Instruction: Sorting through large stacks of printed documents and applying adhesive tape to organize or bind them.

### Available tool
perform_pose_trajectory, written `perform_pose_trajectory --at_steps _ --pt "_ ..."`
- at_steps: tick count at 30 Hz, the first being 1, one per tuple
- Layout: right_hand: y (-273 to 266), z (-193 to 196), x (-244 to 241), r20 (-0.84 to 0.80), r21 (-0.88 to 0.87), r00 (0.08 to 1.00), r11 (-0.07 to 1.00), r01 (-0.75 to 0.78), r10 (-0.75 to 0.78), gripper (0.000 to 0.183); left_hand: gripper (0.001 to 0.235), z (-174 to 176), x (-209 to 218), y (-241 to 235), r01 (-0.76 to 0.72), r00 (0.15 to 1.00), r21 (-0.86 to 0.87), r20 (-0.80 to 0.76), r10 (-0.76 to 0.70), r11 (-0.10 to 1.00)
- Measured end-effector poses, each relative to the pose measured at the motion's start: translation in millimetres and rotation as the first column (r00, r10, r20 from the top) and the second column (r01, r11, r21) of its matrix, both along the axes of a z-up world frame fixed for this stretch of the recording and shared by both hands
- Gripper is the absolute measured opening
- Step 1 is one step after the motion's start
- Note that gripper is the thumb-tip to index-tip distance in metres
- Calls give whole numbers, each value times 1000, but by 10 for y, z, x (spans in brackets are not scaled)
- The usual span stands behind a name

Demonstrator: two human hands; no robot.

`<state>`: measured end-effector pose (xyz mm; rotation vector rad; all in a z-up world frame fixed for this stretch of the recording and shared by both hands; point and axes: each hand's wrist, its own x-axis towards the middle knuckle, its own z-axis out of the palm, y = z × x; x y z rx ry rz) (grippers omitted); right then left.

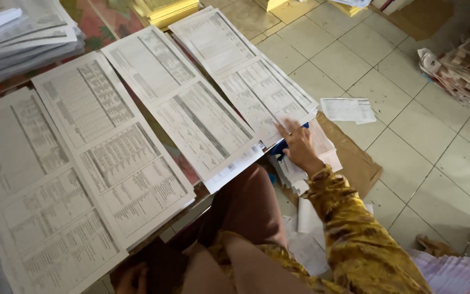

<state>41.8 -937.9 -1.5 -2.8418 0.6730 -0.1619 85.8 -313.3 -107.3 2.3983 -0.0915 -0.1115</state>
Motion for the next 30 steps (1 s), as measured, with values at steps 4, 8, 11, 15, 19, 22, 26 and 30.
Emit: perform_pose_trajectory --at_steps 4,8,11,15,19,22,26,30 --pt "-145 75 -190 135 87 985 989 -122 110 44 36 -249 201 240 141 907 -45 -394 -147 989" --pt "-491 -71 -163 328 229 933 946 -230 148 40 32 717 184 -167 169 905 -134 -372 -208 977" --pt "-619 -171 -77 352 136 932 981 -141 85 27 29 1244 309 -523 148 920 -298 -309 -242 943" --pt "-589 -190 -9 284 128 959 990 -59 21 26 30 1382 505 -851 510 786 -421 -124 -605 750" --pt "-326 113 3 260 286 959 958 32 -110 60 22 1597 578 -1278 654 688 -355 -88 -720 668" --pt "-460 -233 73 562 145 827 987 -75 -20 63 25 1873 661 -1703 715 650 -282 -70 -756 640" --pt "34 435 292 729 -76 669 989 -128 143 61 58 1428 878 -2337 716 698 -57 54 -714 696" --pt "31 185 692 728 -268 646 962 -41 230 57 100 1176 887 -2819 616 646 260 373 -666 744"
